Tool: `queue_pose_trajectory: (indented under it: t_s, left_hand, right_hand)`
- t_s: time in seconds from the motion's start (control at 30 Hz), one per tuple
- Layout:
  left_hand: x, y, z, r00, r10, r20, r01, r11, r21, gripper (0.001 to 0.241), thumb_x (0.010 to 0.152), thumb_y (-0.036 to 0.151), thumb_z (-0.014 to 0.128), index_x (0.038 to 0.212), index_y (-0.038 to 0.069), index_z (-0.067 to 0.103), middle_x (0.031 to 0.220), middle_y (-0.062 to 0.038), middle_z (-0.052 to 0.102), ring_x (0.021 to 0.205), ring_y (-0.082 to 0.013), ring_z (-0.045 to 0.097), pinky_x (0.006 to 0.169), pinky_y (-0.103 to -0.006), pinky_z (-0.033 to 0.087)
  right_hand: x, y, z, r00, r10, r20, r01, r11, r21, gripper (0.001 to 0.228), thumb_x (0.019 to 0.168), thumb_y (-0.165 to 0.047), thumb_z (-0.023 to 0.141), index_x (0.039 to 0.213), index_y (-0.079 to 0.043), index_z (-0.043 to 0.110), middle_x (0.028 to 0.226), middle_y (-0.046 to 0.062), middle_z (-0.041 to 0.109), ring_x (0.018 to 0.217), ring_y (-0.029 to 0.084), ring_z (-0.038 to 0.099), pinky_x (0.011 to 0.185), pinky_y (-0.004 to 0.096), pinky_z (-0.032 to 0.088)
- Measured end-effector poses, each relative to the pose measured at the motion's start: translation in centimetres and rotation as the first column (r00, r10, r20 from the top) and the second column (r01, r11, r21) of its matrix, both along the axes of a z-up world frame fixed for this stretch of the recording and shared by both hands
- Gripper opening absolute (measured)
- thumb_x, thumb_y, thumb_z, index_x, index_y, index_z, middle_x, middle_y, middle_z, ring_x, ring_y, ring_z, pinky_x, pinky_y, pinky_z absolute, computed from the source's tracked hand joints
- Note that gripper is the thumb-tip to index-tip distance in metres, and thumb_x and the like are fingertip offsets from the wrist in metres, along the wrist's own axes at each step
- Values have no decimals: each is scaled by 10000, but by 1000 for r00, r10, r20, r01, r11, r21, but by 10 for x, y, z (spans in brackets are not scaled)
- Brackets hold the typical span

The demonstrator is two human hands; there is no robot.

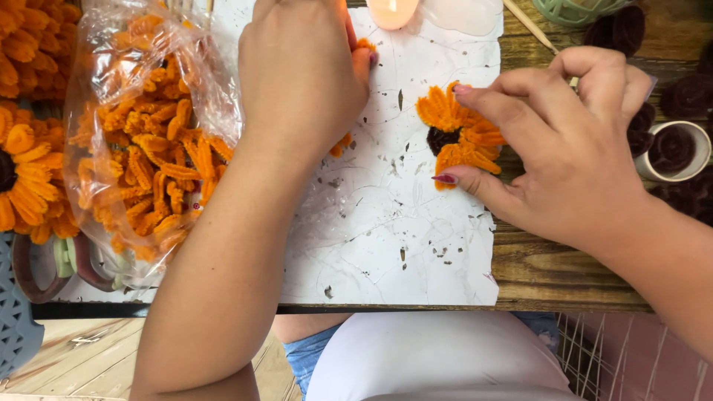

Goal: The person assembles a decorative flower by melting the ends of orange pipe cleaners over a candle flame and pressing them into a dark circular center on a sheet of paper.

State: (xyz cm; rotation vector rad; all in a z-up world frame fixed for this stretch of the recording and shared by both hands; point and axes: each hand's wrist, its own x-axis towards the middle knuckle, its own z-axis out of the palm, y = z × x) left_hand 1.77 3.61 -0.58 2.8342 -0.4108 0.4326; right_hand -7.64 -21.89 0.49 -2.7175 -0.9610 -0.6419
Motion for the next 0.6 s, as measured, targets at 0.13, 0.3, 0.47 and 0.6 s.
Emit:
queue_pose_trajectory:
  t_s: [0.13, 0.3, 0.47, 0.6]
  left_hand:
    - [-6, 0, 20, 992, -92, -81, 72, 970, -231, 140, 804, 164, 742, 718, 156, 633, 681, -28, 678, 672, -293, 612, 550, -471, 438]
    - [-27, -9, 59, 852, -212, -479, -178, 743, -645, 289, 921, 124, 846, 820, 140, 576, 580, -26, 737, 420, -40, 619, 385, -230, 468]
    - [-29, -22, 41, 752, -544, -372, -5, 559, -829, 182, 914, -46, 718, 1070, 47, 701, 961, -42, 694, 576, -70, 708, 521, -183, 628]
    - [-27, -31, 30, 741, -483, -467, -39, 662, -748, 144, 861, 36, 830, 840, 133, 725, 637, 48, 658, 524, -21, 672, 475, -161, 507]
  right_hand:
    - [5, -6, 7, 991, 81, -111, -74, 995, 64, 447, 1002, -455, 759, 1263, -92, 756, 1421, 56, 656, 1301, 460, 460, 952, 560, 283]
    - [5, -11, 4, 994, 33, -100, -41, 996, -84, 370, 966, -468, 751, 1141, -144, 720, 1314, -51, 715, 1247, 406, 544, 884, 537, 294]
    - [-2, -5, 5, 996, -16, -91, 11, 998, -54, 452, 992, -561, 766, 1178, -150, 757, 1205, -1, 717, 1120, 381, 527, 910, 509, 266]
    - [-3, -6, 0, 999, -23, -31, 20, 993, -114, 475, 1038, -630, 708, 1316, -261, 817, 1193, 25, 694, 1097, 399, 512, 866, 494, 274]
